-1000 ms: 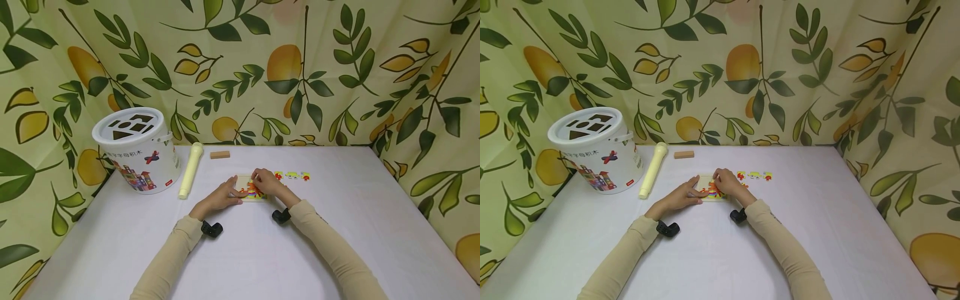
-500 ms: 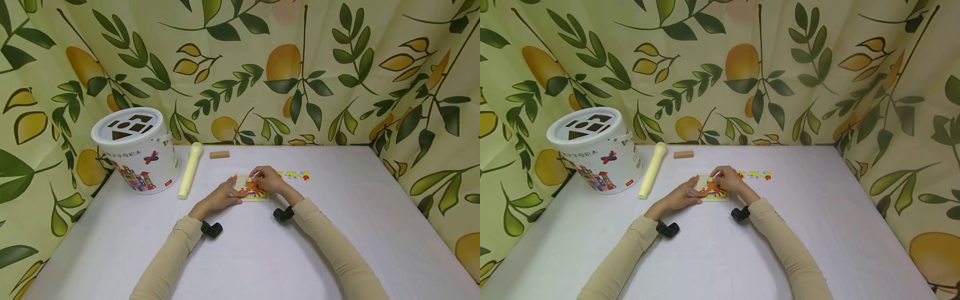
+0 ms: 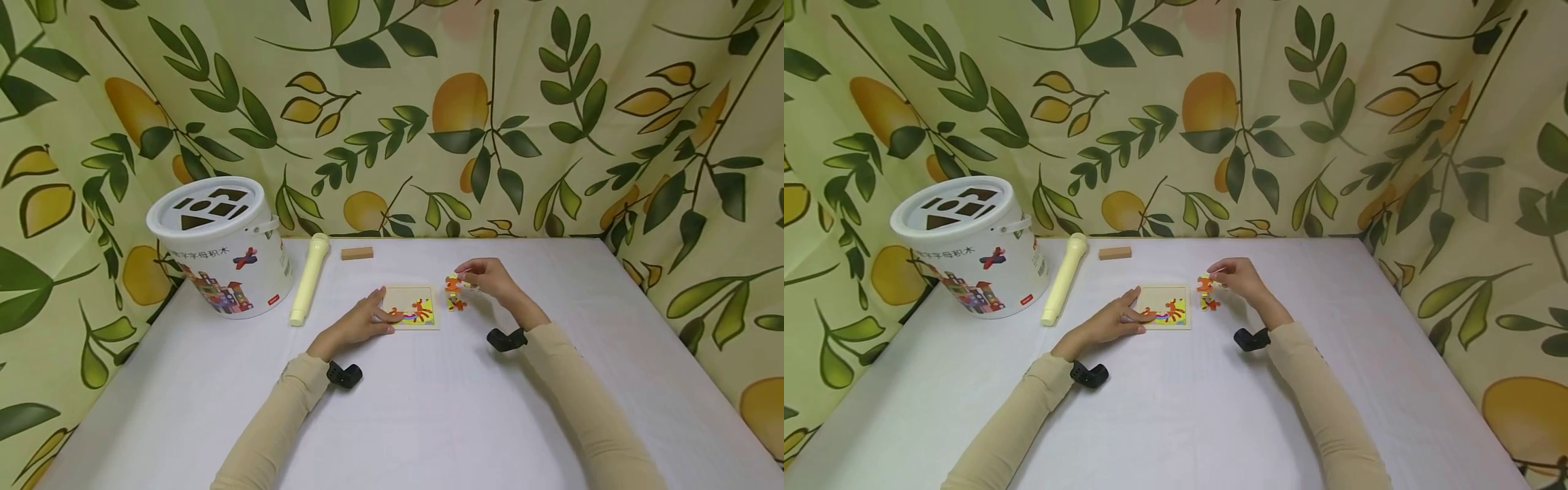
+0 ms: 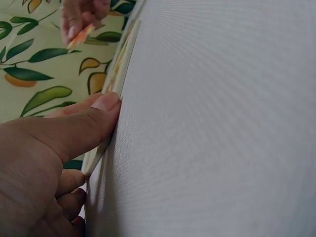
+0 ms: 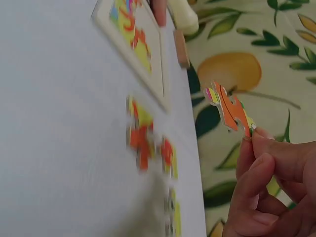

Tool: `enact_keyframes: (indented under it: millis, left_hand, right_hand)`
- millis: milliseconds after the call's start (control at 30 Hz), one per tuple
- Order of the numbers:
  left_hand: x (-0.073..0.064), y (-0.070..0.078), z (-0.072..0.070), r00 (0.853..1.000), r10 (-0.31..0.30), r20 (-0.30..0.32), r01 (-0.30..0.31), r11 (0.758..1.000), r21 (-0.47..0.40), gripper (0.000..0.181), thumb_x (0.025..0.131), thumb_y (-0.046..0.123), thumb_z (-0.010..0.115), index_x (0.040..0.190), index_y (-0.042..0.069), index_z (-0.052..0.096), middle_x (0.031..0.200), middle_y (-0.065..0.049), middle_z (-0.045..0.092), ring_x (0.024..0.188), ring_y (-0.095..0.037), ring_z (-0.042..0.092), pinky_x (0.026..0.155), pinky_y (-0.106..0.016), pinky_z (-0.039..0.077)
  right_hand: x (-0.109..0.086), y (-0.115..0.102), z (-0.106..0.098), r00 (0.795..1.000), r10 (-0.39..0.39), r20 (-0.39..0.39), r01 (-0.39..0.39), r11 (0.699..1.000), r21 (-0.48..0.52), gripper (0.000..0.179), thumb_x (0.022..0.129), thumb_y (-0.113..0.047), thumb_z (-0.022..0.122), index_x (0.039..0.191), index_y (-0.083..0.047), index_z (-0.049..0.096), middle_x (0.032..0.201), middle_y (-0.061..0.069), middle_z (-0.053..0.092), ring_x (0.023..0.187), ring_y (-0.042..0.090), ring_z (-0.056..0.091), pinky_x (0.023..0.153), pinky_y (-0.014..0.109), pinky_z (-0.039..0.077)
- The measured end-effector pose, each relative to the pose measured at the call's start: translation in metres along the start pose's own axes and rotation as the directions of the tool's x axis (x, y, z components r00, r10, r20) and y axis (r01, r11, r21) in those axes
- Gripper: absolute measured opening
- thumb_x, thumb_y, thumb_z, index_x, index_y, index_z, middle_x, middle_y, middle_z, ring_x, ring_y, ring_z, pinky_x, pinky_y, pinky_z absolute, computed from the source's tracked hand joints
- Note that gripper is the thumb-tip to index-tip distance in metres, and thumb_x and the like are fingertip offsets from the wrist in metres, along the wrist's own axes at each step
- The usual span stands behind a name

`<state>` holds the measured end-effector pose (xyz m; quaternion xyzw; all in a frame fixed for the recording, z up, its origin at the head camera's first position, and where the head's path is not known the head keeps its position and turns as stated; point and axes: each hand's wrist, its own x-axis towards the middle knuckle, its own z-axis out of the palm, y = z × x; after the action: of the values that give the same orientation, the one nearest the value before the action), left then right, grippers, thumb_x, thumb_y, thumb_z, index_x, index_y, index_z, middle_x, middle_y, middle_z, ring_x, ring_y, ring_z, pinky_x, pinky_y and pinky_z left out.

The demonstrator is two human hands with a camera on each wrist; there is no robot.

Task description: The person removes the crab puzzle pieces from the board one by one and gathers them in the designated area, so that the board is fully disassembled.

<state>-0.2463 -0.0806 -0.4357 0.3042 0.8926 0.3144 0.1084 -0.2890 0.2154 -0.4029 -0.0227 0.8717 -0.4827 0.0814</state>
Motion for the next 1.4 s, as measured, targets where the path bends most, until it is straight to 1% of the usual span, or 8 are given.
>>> enact_keyframes:
  millis: [133, 300, 600, 800, 1067, 1233, 1333, 1400]
  left_hand:
    - [0.000, -0.002, 0.000, 1.000, 0.027, -0.004, -0.027, 1.000, 0.008, 0.033, 0.085, 0.021, 0.064, 0.118, 0.014, 0.063, 0.149, -0.025, 0.016, 0.141, -0.037, 0.009, 0.111, -0.057, 0.013]
    - [-0.002, -0.003, -0.001, 1.000, 0.015, -0.014, -0.015, 1.000, -0.007, 0.033, 0.085, 0.021, 0.064, 0.117, 0.011, 0.064, 0.150, -0.026, 0.015, 0.141, -0.038, 0.009, 0.112, -0.055, 0.011]
    - [-0.002, -0.002, -0.001, 1.000, -0.016, -0.017, 0.016, 1.000, -0.018, 0.033, 0.084, 0.020, 0.065, 0.116, 0.010, 0.064, 0.150, -0.024, 0.016, 0.141, -0.037, 0.009, 0.114, -0.052, 0.010]
    - [-0.001, -0.002, 0.000, 1.000, 0.008, -0.009, -0.009, 0.999, -0.038, 0.033, 0.085, 0.019, 0.065, 0.118, 0.012, 0.063, 0.150, -0.024, 0.015, 0.142, -0.035, 0.008, 0.112, -0.056, 0.009]
    - [-0.001, -0.002, -0.001, 1.000, 0.009, -0.008, -0.010, 0.999, -0.035, 0.034, 0.085, 0.019, 0.065, 0.118, 0.012, 0.063, 0.150, -0.024, 0.016, 0.142, -0.035, 0.008, 0.112, -0.056, 0.009]
    - [-0.001, -0.001, -0.002, 1.000, 0.007, -0.011, -0.008, 0.999, -0.050, 0.035, 0.085, 0.018, 0.065, 0.118, 0.011, 0.062, 0.150, -0.024, 0.015, 0.142, -0.035, 0.008, 0.112, -0.057, 0.008]
    - [0.000, -0.001, -0.001, 1.000, -0.001, -0.005, 0.000, 0.999, -0.054, 0.035, 0.085, 0.018, 0.064, 0.119, 0.012, 0.062, 0.151, -0.022, 0.015, 0.142, -0.033, 0.007, 0.112, -0.055, 0.007]
    - [0.001, -0.001, 0.000, 1.000, -0.004, -0.001, 0.004, 0.999, -0.050, 0.034, 0.086, 0.019, 0.064, 0.119, 0.013, 0.062, 0.151, -0.022, 0.015, 0.142, -0.033, 0.007, 0.113, -0.055, 0.007]
  right_hand:
    - [-0.007, 0.019, -0.019, 0.998, 0.060, -0.014, -0.061, 0.998, -0.034, 0.027, 0.089, -0.019, 0.061, 0.109, -0.001, 0.064, 0.092, 0.002, 0.065, 0.076, 0.018, 0.052, 0.066, 0.028, 0.046]
    - [-0.013, 0.034, -0.027, 0.996, 0.089, -0.001, -0.089, 0.992, -0.089, 0.027, 0.087, -0.016, 0.063, 0.107, 0.002, 0.065, 0.094, 0.007, 0.065, 0.073, 0.015, 0.049, 0.063, 0.023, 0.045]
    - [-0.014, 0.047, -0.022, 0.989, 0.139, -0.048, -0.145, 0.974, -0.174, 0.024, 0.085, -0.018, 0.066, 0.100, 0.001, 0.069, 0.095, 0.011, 0.066, 0.074, 0.016, 0.048, 0.059, 0.021, 0.042]
    - [-0.018, 0.045, -0.020, 0.982, 0.166, -0.095, -0.183, 0.962, -0.204, 0.023, 0.085, -0.017, 0.066, 0.099, 0.001, 0.069, 0.099, 0.015, 0.067, 0.077, 0.018, 0.049, 0.059, 0.020, 0.040]
    - [-0.019, 0.032, -0.020, 0.988, 0.121, -0.096, -0.143, 0.950, -0.277, 0.022, 0.086, -0.016, 0.062, 0.099, 0.000, 0.068, 0.095, 0.015, 0.065, 0.078, 0.020, 0.052, 0.062, 0.023, 0.043]
    - [-0.011, 0.015, 0.002, 0.999, 0.020, 0.039, -0.008, 0.960, -0.279, 0.022, 0.089, -0.018, 0.059, 0.104, -0.004, 0.067, 0.096, 0.011, 0.062, 0.079, 0.020, 0.051, 0.060, 0.023, 0.042]
    - [-0.006, 0.004, 0.021, 0.990, -0.036, 0.135, 0.069, 0.966, -0.251, 0.021, 0.090, -0.016, 0.057, 0.105, -0.004, 0.066, 0.087, 0.009, 0.058, 0.070, 0.017, 0.049, 0.055, 0.023, 0.040]
    - [-0.004, -0.003, 0.032, 0.983, -0.060, 0.172, 0.099, 0.968, -0.229, 0.020, 0.089, -0.013, 0.057, 0.104, -0.004, 0.066, 0.080, 0.007, 0.056, 0.064, 0.015, 0.048, 0.052, 0.023, 0.039]
